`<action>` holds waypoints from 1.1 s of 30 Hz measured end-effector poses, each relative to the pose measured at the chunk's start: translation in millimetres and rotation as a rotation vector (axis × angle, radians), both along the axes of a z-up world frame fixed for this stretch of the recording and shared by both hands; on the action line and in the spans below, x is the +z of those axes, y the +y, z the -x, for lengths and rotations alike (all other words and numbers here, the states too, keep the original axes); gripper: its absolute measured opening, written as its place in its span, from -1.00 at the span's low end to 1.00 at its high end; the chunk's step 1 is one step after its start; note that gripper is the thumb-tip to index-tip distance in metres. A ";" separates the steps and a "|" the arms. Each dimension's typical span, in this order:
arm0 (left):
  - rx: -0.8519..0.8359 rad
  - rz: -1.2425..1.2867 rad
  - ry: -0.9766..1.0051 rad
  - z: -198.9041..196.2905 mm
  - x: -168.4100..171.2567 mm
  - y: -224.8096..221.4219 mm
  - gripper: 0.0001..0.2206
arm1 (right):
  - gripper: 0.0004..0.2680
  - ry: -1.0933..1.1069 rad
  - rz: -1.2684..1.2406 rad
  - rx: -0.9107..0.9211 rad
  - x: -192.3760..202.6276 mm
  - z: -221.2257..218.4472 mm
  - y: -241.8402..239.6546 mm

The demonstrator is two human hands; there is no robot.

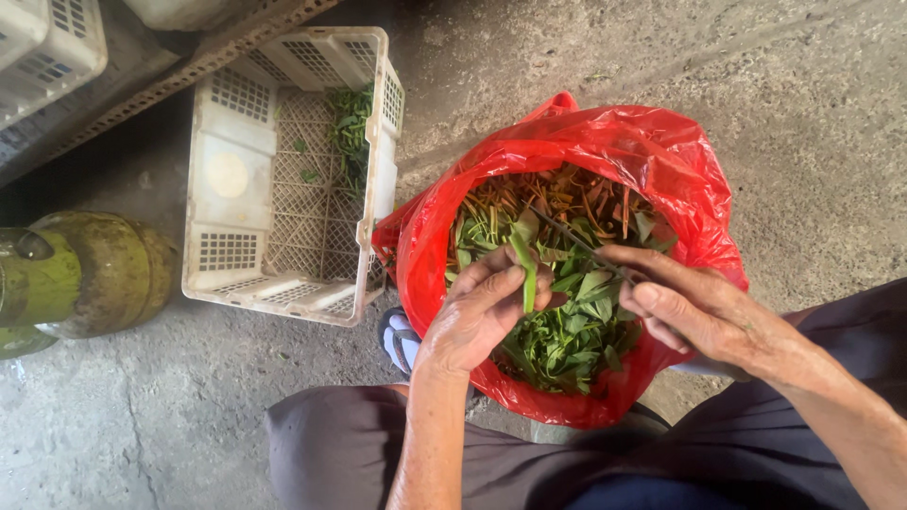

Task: The person sits on the floor and uses a knife to chop green leafy vegetables inside a red plastic bag. The chopped pieces remain in the bag as the person continues cutting.

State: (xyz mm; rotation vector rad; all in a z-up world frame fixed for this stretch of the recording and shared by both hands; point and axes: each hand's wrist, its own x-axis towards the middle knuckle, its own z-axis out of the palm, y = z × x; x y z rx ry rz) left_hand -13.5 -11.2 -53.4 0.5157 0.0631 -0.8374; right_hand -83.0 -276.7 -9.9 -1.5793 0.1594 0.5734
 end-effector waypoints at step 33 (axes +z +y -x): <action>0.246 -0.243 0.180 9.5 -19.4 -54.2 -0.85 | -0.56 -0.405 0.546 0.068 -3.0 3.3 25.2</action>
